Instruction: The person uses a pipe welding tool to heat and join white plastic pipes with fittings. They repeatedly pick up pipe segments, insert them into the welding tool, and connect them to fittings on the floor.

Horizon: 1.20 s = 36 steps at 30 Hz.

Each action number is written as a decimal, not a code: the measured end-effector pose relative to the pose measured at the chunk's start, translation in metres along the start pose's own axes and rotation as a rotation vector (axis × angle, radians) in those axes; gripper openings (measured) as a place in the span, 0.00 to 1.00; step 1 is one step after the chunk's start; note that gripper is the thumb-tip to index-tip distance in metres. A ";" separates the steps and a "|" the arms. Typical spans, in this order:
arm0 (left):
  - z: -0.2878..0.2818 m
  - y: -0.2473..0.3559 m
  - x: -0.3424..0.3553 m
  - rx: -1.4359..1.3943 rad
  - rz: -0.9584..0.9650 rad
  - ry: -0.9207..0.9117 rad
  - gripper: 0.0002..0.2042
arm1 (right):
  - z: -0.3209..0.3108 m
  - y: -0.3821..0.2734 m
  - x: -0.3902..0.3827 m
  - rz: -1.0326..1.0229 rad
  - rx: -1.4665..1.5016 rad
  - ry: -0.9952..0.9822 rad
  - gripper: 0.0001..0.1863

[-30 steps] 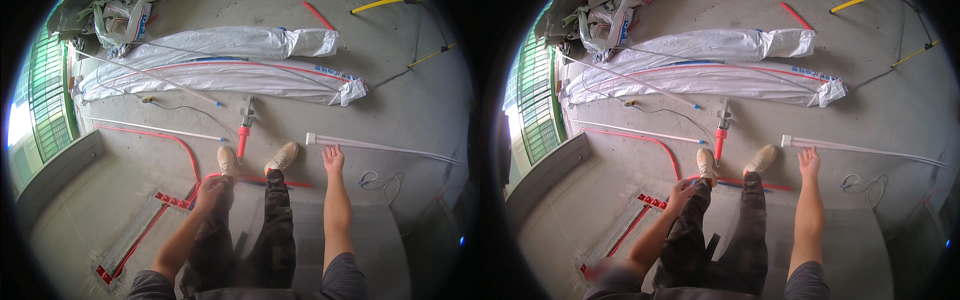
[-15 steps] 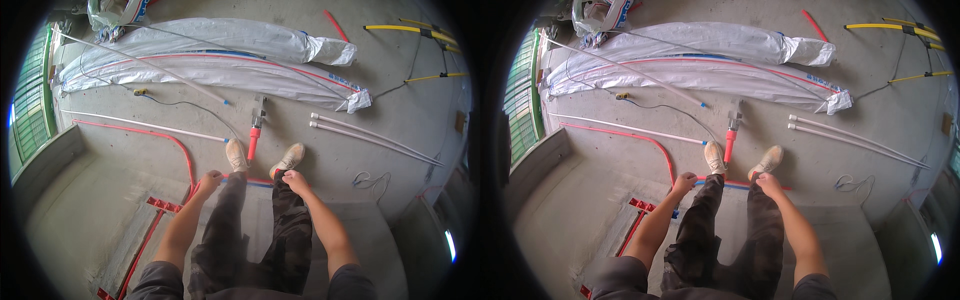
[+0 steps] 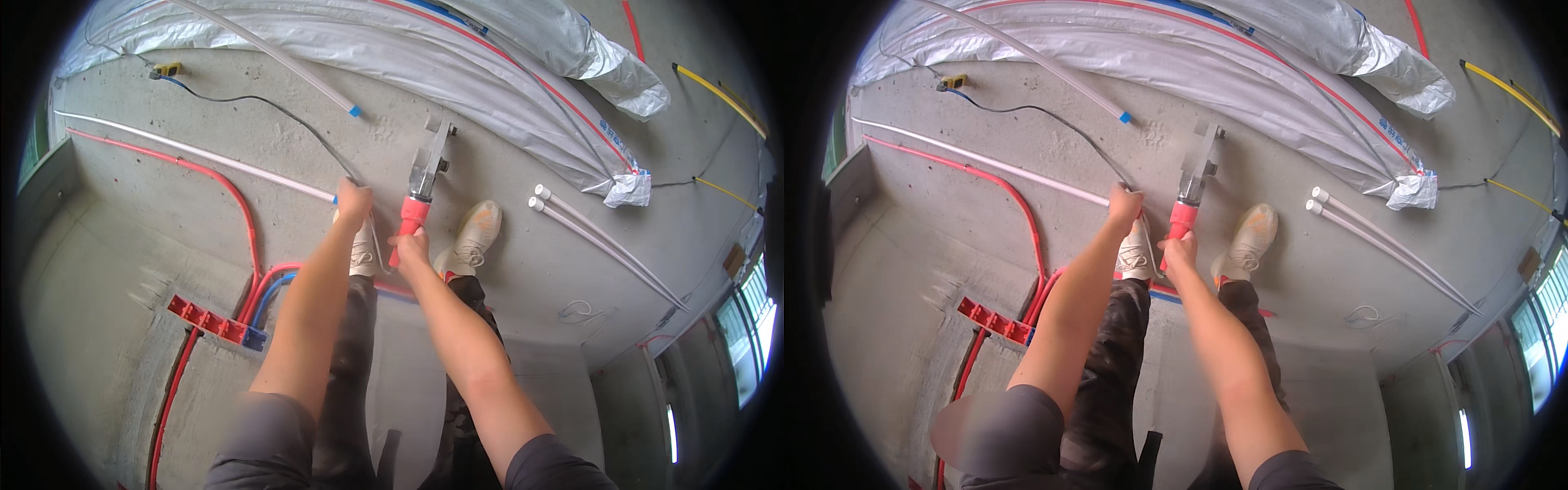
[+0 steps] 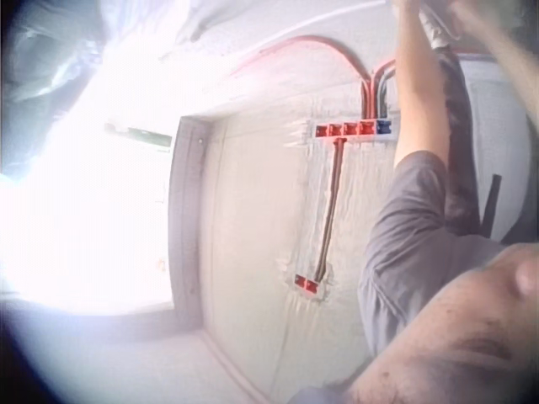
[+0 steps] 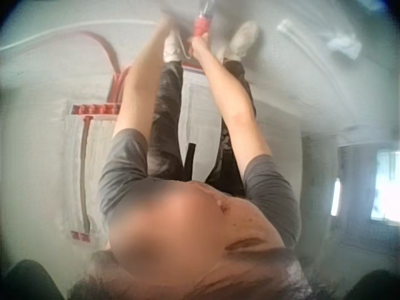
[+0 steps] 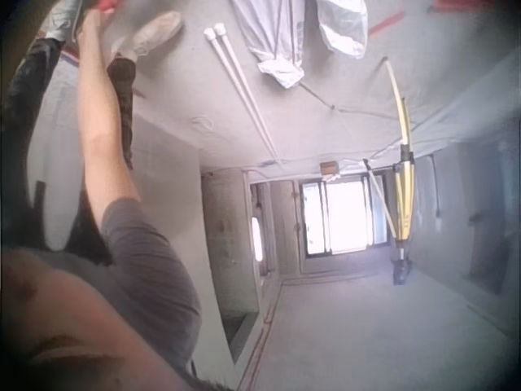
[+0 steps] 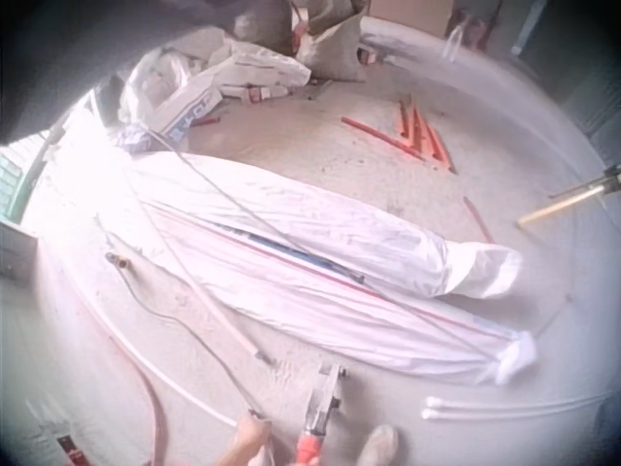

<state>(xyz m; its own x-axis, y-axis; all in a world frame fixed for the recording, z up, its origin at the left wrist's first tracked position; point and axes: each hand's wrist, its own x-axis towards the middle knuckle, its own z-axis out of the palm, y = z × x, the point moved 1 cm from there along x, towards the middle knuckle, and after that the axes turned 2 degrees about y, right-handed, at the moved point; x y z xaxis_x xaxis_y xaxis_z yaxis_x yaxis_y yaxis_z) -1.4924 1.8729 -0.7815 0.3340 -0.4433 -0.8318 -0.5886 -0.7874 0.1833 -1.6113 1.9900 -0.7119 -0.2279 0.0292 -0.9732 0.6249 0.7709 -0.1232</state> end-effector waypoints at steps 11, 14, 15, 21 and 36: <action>0.064 -0.035 -0.113 -0.293 -0.202 -0.145 0.06 | -0.094 0.065 0.030 -0.043 0.056 0.025 0.17; 0.077 -0.057 -0.148 -0.330 -0.341 -0.279 0.06 | -0.108 0.060 0.041 0.070 -0.047 -0.004 0.15; 0.079 -0.065 -0.151 -0.302 -0.330 -0.258 0.06 | -0.112 0.058 0.042 0.115 -0.098 -0.036 0.14; 0.067 -0.125 -0.154 0.469 0.056 -0.430 0.11 | -0.114 0.050 0.021 0.036 -0.439 0.072 0.40; -0.015 0.035 -0.104 0.627 -0.002 -0.231 0.18 | -0.187 -0.081 -0.013 -0.272 -1.249 -0.289 0.18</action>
<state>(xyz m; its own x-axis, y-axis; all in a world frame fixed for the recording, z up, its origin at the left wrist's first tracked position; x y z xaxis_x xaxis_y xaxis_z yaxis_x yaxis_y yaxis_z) -1.5370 1.8848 -0.6802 0.2101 -0.2844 -0.9354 -0.9280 -0.3590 -0.0993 -1.7984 2.0459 -0.6531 0.0282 -0.2358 -0.9714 -0.5600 0.8012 -0.2108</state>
